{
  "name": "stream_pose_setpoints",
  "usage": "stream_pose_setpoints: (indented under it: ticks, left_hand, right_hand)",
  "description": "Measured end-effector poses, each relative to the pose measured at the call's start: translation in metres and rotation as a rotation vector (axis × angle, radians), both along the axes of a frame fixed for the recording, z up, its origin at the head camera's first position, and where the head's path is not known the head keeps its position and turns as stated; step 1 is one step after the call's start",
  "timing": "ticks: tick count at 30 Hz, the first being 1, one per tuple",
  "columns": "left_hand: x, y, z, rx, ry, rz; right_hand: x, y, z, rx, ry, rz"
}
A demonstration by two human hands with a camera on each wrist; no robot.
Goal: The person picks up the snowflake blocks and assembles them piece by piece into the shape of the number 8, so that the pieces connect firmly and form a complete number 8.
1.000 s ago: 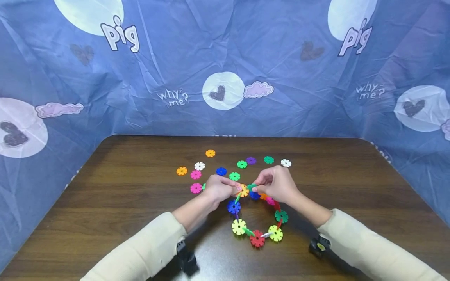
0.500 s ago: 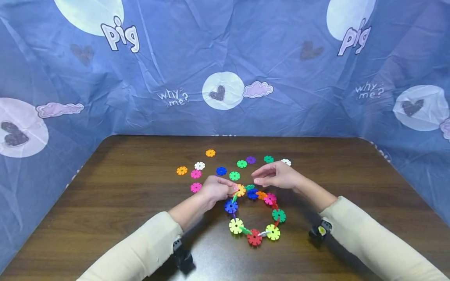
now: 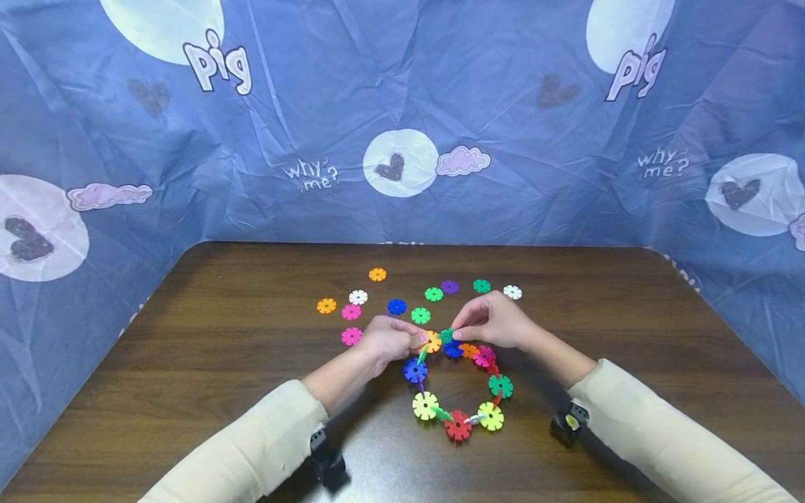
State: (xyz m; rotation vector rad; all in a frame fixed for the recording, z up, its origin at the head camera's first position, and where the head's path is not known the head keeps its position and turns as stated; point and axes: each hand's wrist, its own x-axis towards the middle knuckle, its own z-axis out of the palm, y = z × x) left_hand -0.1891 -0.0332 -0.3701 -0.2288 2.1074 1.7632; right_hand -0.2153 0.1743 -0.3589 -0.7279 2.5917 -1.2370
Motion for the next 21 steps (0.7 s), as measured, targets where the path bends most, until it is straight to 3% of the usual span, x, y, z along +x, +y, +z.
stream_pose_setpoints:
  ticks: [7, 12, 21]
  left_hand:
    - [0.003, 0.004, 0.003, 0.005, 0.027, 0.012]
    - [0.003, 0.006, 0.009, -0.039, 0.049, -0.005]
    - [0.001, 0.001, 0.010, -0.080, 0.055, -0.015]
  right_hand:
    - [0.008, -0.009, -0.003, 0.046, 0.130, -0.048]
    - [0.016, -0.015, -0.007, 0.063, 0.193, -0.096]
    - [0.013, -0.014, -0.001, 0.073, 0.191, -0.092]
